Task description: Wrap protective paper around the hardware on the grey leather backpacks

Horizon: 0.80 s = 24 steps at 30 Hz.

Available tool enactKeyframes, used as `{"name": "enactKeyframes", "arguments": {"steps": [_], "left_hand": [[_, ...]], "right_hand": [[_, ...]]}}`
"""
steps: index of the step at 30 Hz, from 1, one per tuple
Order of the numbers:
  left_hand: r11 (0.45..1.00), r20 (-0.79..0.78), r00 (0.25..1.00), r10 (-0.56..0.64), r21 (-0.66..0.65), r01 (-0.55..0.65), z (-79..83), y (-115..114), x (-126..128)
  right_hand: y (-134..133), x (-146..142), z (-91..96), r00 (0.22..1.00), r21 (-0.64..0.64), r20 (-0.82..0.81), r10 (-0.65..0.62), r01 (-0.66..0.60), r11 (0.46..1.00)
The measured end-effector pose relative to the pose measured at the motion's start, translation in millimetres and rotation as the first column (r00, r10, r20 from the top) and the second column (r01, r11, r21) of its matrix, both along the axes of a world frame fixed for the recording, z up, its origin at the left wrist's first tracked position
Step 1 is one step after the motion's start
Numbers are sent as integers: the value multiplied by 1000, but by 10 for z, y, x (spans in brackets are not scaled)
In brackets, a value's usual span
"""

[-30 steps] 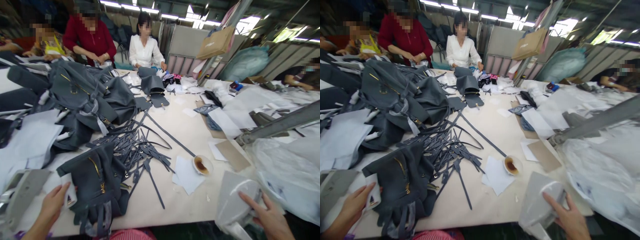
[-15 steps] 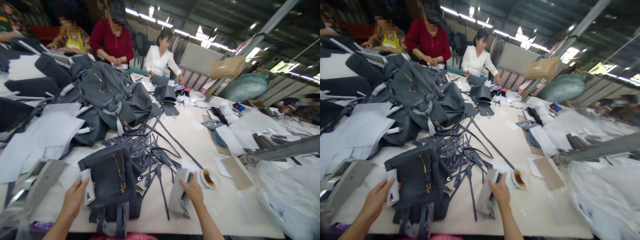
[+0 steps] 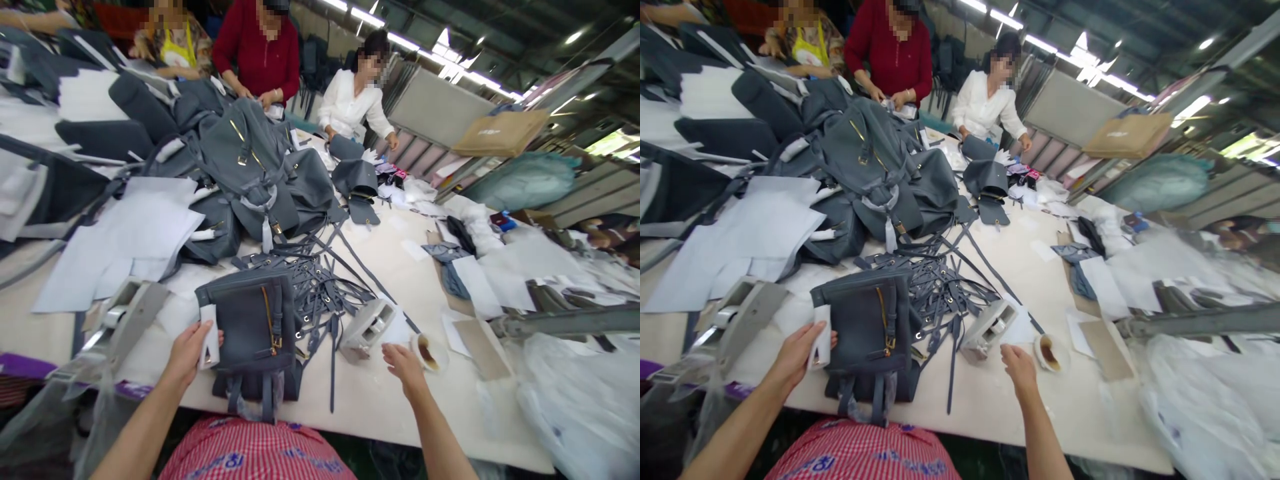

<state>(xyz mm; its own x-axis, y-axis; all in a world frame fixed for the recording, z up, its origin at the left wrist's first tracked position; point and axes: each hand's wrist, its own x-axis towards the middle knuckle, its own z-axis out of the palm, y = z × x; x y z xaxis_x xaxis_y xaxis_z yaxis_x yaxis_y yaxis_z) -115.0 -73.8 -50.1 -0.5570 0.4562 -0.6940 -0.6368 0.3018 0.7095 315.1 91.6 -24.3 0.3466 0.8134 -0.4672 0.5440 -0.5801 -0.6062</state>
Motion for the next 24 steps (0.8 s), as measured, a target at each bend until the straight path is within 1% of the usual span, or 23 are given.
{"name": "enactKeyframes", "arguments": {"steps": [3, 6, 10, 18, 22, 24], "left_hand": [[1000, -13, 1000, 9, 3, -9, -21, -5, 8], [1000, -32, 999, -2, 7, 2, -49, -3, 12], [1000, -71, 997, -24, -11, 23, -71, 2, 12], [999, -94, 995, -43, -37, 40, -29, 45, 10], [998, -103, 994, -29, -53, 24, 3, 64, 17], [998, -98, 995, -27, -55, 22, 1, 63, 17]], "right_hand": [[-130, -89, -99, 992, -83, -98, -78, 70, 994], [-82, -214, -194, 979, -123, -138, -153, 136, 983], [21, -315, -247, 965, -161, -159, -207, 182, 970], [49, -369, -266, 950, -168, -193, -246, 215, 962], [44, -348, -250, 942, -140, -198, -271, 246, 959], [-11, -339, -233, 936, -120, -204, -288, 268, 956]]}}
